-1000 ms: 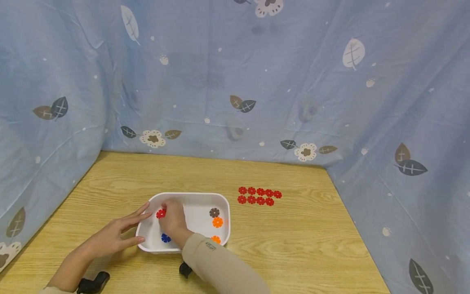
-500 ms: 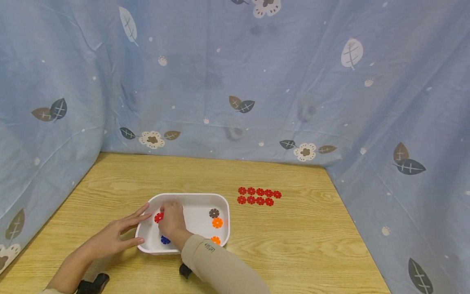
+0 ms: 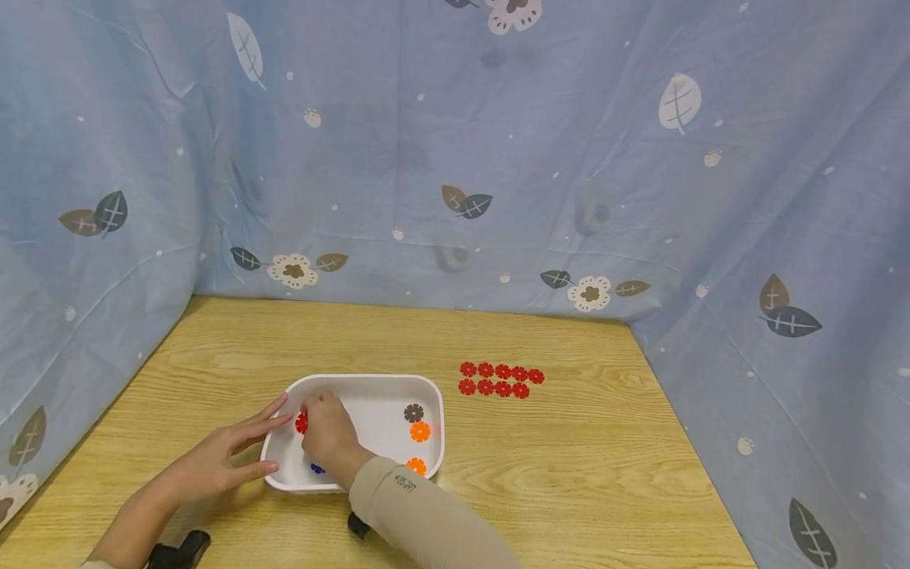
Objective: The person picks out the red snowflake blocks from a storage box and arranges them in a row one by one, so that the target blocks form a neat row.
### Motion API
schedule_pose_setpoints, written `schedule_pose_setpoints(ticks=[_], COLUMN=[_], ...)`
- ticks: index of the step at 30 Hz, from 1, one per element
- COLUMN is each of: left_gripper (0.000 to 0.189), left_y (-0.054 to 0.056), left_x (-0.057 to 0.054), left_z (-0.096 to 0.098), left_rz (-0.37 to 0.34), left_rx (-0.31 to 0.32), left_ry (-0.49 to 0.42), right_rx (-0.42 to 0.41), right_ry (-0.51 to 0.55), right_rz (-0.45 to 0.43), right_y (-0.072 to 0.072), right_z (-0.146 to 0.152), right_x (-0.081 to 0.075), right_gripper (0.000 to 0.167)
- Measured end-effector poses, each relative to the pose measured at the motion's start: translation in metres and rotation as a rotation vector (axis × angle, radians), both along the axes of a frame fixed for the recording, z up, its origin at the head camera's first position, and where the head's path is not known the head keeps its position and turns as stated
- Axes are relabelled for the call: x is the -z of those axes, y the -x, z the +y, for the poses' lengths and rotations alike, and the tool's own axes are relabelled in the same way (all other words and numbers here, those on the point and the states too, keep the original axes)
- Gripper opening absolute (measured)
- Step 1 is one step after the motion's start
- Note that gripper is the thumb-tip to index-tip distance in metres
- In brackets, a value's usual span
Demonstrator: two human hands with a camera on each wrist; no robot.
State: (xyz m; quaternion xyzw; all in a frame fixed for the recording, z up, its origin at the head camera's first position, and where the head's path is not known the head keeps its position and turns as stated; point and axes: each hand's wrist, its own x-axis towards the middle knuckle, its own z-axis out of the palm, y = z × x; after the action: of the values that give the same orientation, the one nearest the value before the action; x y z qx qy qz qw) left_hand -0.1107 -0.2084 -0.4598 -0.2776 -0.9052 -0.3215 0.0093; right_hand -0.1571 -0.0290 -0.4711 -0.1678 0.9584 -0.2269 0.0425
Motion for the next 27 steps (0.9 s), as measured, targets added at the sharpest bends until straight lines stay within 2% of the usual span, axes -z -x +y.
schedule_pose_setpoints(ticks=[3, 9, 13, 20, 27], left_gripper=[0.062, 0.061, 0.060, 0.059, 0.061], left_y=[0.000, 0.001, 0.002, 0.002, 0.002], left_x=[0.000, -0.001, -0.001, -0.001, 0.002], left_z=[-0.001, -0.001, -0.001, -0.002, 0.001], left_rz=[-0.012, -0.026, -0.043, -0.041, -0.083], left_rx=[0.007, 0.018, 0.016, 0.030, -0.011], left_ry=[-0.006, -0.018, -0.021, -0.036, -0.030], right_rx=[-0.013, -0.022, 0.004, 0.091, 0.096], right_ry=[-0.004, 0.079, 0.213, 0.492, 0.649], right_rz=[0.015, -0.027, -0.089, -0.308, -0.353], right_y=[0.000, 0.002, 0.002, -0.001, -0.002], right_z=[0.000, 0.002, 0.005, 0.021, 0.053], right_x=[-0.001, -0.004, -0.008, -0.016, -0.026], right_gripper=[0.025, 0.029, 0.029, 0.026, 0.026])
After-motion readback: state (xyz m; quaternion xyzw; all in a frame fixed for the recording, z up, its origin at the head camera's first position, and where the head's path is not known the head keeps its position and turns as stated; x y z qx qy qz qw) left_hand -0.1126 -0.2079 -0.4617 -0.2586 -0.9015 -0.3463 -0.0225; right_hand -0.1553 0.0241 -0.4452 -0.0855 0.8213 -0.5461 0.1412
